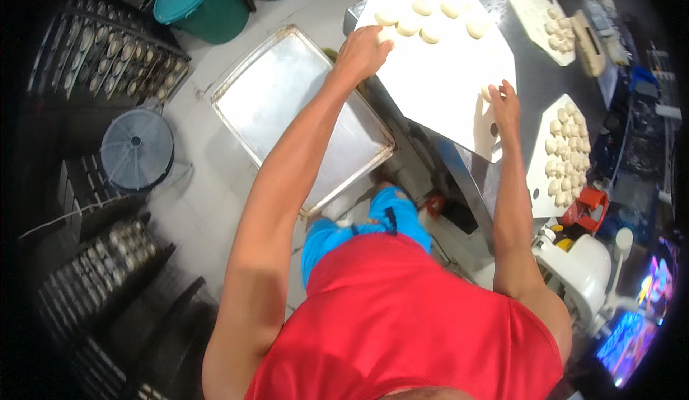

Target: The person places dough balls onto a metal tray, carries a board of smaller dough pieces to a divider machine, operates the machine using a lever, and then places the resulting round dough pieces onto a tray before sliding it into a rack.

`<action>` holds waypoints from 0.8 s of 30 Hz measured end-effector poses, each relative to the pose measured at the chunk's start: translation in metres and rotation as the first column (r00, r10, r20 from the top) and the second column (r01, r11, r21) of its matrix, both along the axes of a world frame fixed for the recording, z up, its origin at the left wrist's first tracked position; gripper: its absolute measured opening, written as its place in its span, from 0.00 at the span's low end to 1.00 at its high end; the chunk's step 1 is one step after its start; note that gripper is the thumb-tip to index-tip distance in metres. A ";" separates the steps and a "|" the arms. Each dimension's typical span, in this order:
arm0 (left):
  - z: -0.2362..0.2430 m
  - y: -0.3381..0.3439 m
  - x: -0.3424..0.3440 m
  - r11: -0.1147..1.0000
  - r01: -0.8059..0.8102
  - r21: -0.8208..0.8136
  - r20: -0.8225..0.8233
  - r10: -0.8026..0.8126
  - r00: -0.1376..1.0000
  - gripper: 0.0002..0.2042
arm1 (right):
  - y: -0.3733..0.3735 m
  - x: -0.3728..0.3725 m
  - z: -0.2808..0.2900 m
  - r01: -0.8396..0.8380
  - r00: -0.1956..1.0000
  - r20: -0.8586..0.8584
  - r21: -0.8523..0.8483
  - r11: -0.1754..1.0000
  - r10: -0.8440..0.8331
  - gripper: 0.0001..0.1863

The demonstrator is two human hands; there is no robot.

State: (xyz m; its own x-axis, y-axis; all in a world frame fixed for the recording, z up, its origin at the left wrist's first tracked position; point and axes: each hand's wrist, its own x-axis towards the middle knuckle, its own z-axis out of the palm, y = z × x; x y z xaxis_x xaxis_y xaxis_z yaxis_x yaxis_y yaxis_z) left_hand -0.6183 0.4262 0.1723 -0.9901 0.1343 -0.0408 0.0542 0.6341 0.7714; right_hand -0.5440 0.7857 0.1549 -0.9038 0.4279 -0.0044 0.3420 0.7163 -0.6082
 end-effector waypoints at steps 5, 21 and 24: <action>-0.004 0.025 -0.040 0.977 0.048 -0.210 0.119 -0.023 0.993 0.23 | 0.027 -0.015 0.013 -0.103 0.939 0.305 -0.191 0.976 0.159 0.29; -0.061 0.033 -0.123 0.963 -0.040 -0.265 0.049 0.055 0.997 0.19 | -0.115 -0.180 -0.002 -0.733 0.679 0.091 0.143 0.665 0.728 0.27; -0.057 0.037 -0.120 0.973 -0.178 -0.147 0.129 0.197 0.972 0.17 | -0.124 -0.206 -0.015 -0.781 0.611 0.282 0.062 0.621 0.740 0.19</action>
State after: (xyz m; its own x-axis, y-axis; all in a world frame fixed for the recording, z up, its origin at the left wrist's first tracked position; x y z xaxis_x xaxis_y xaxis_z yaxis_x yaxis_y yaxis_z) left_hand -0.7384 0.4632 0.1149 -0.9797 -0.0692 -0.1879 -0.1794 0.7202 0.6701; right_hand -0.7495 0.6618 0.1399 -0.8856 -0.4021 -0.2324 -0.2721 0.8548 -0.4419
